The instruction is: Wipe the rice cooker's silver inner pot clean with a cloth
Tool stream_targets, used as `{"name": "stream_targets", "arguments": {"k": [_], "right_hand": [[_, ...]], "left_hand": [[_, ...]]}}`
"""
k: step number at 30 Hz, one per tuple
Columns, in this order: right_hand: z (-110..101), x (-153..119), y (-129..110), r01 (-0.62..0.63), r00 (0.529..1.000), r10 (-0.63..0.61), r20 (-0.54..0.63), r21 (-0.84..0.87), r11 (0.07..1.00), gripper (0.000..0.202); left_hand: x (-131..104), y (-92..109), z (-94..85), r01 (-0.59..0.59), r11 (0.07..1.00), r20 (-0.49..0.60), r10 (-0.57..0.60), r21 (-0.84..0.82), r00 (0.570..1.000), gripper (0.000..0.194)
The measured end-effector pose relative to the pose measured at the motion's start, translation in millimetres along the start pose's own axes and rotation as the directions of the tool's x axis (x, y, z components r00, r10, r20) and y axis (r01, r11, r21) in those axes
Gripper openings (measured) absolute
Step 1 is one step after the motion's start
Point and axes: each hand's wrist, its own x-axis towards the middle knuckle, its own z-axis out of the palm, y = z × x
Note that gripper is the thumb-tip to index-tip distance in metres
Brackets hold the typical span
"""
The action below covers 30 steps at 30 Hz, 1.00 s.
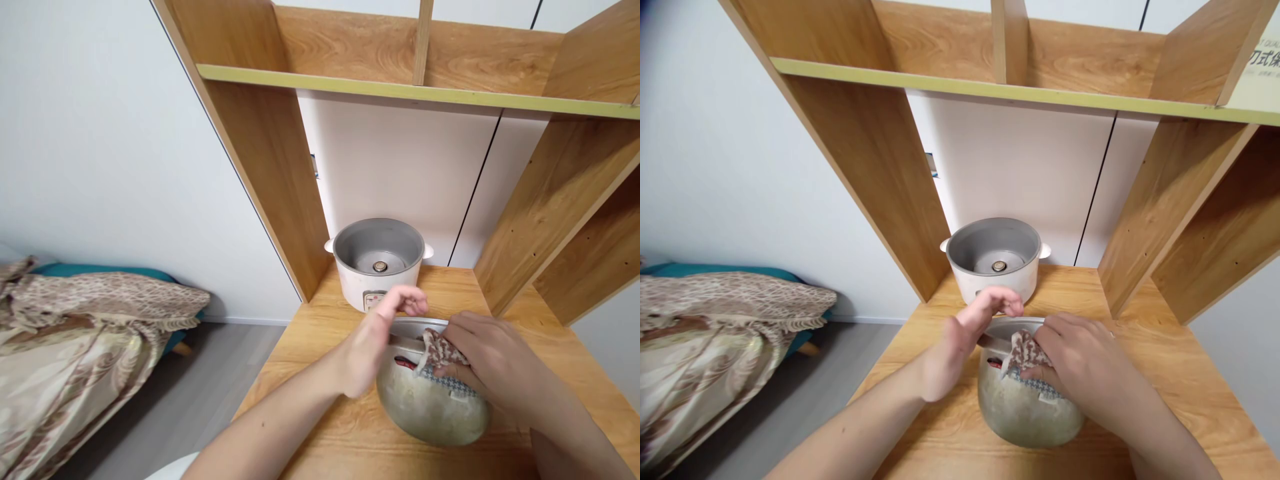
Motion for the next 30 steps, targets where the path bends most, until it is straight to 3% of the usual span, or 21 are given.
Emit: {"name": "stream_targets", "arguments": {"k": [3, 6, 14, 21, 26, 30], "right_hand": [[6.3, 2.2, -3.2, 0.033, 0.995, -0.034, -0.095, -0.017, 0.999, 0.043], [8.9, 2.3, -4.0, 0.023, 0.996, -0.024, -0.084, -0.021, 1.000, 0.043], [4.2, -3.5, 5.8, -0.038, 0.997, 0.037, 0.074, 0.012, 0.999, 0.029], [8.4, 3.3, -4.0, 0.026, 0.999, -0.027, -0.020, -0.044, 0.999, 0.030], [8.2, 7.0, -18.9, 0.049, 0.991, -0.068, -0.117, -0.154, 0.987, 0.031], [7.7, 3.7, -11.5, 0.045, 0.995, -0.055, -0.084, -0.116, 0.992, 0.031]], "left_hand": [[-4.9, -6.0, 8.0, -0.099, 0.901, 0.043, 0.089, 0.422, 0.995, 0.073], [-7.4, -14.7, 13.7, -0.182, 0.772, 0.118, 0.138, 0.609, 0.983, 0.069], [-7.4, -22.0, 12.2, -0.149, 0.754, 0.114, 0.098, 0.640, 0.989, 0.061], [-9.3, -23.7, 16.3, -0.122, 0.720, 0.034, 0.135, 0.683, 0.990, 0.063], [-11.3, -22.2, 21.5, -0.159, 0.714, 0.072, 0.151, 0.682, 0.986, 0.072], [-9.2, -18.9, 19.3, -0.173, 0.712, 0.107, 0.138, 0.681, 0.985, 0.076]]}}
